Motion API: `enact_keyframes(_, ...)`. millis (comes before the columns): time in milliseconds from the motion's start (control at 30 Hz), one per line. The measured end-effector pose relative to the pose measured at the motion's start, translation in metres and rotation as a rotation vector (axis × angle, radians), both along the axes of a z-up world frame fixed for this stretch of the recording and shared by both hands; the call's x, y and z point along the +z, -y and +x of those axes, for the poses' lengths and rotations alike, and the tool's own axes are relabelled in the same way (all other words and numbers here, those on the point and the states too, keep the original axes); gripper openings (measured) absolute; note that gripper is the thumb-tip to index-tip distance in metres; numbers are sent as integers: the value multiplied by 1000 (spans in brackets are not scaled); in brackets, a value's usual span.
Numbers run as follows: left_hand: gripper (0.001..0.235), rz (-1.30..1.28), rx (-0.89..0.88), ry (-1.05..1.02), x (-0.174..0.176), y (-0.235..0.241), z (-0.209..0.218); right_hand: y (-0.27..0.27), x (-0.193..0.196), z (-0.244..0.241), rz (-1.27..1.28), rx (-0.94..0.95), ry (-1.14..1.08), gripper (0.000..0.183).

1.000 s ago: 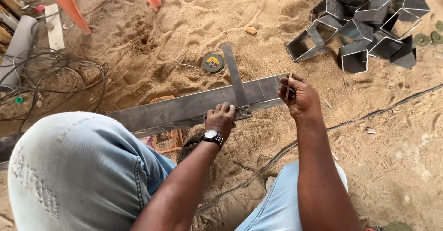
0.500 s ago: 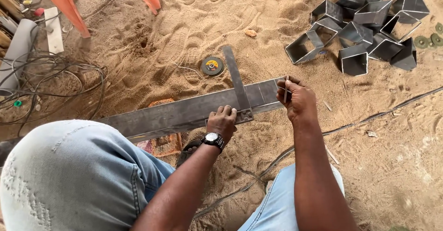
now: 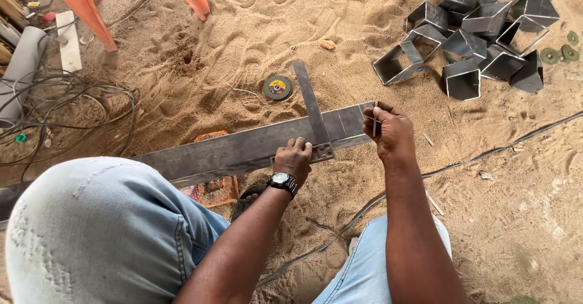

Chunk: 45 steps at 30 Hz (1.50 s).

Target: Measuring a metal bar using a try square and then grinding/cutting it using an angle grinder.

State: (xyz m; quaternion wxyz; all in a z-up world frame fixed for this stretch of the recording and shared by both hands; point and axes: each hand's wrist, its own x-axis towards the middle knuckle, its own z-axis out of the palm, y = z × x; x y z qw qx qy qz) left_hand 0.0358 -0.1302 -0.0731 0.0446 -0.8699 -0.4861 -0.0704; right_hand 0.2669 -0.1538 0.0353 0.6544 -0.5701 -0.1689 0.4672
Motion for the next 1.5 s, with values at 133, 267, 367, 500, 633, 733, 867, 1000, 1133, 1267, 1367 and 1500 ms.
enact_keyframes(133,37,-30,1,-40,-9,-7,5,-8,-15,-3,-56,9,127,19)
enact_keyframes(267,29,-20,12,-110,-17,-10,7,-28,-51,-10,-246,120,615,21)
enact_keyframes(367,29,-21,14,-117,-16,-11,7,-49,-82,-21,-258,237,893,19)
enact_keyframes(500,24,-11,-7,-91,-11,-9,8,-74,-100,-32,-191,357,1191,17)
enact_keyframes(633,21,-62,-26,-140,-9,-9,8,-96,-107,-33,-204,393,1262,17)
enact_keyframes(733,19,-57,-10,-112,-8,-9,7,-100,-95,-38,-294,434,1342,17)
enact_keyframes(867,22,-76,-41,-158,4,-6,4,-101,-96,-41,-347,471,1334,16)
enact_keyframes(1000,20,-79,-63,-114,10,-6,5,-107,-100,-33,-271,477,1368,14)
enact_keyframes(1133,25,-64,-63,-146,4,-9,4,-119,-101,-34,-184,525,1478,13)
enact_keyframes(1267,25,-99,-62,-181,3,-10,6,-137,-117,-26,-110,643,1624,15)
enact_keyframes(1367,25,-104,-74,-214,6,-8,6,-140,-127,-18,-20,664,1739,24)
enact_keyframes(1500,19,-73,-74,-144,2,-10,6,-116,-107,-23,-92,723,1622,27)
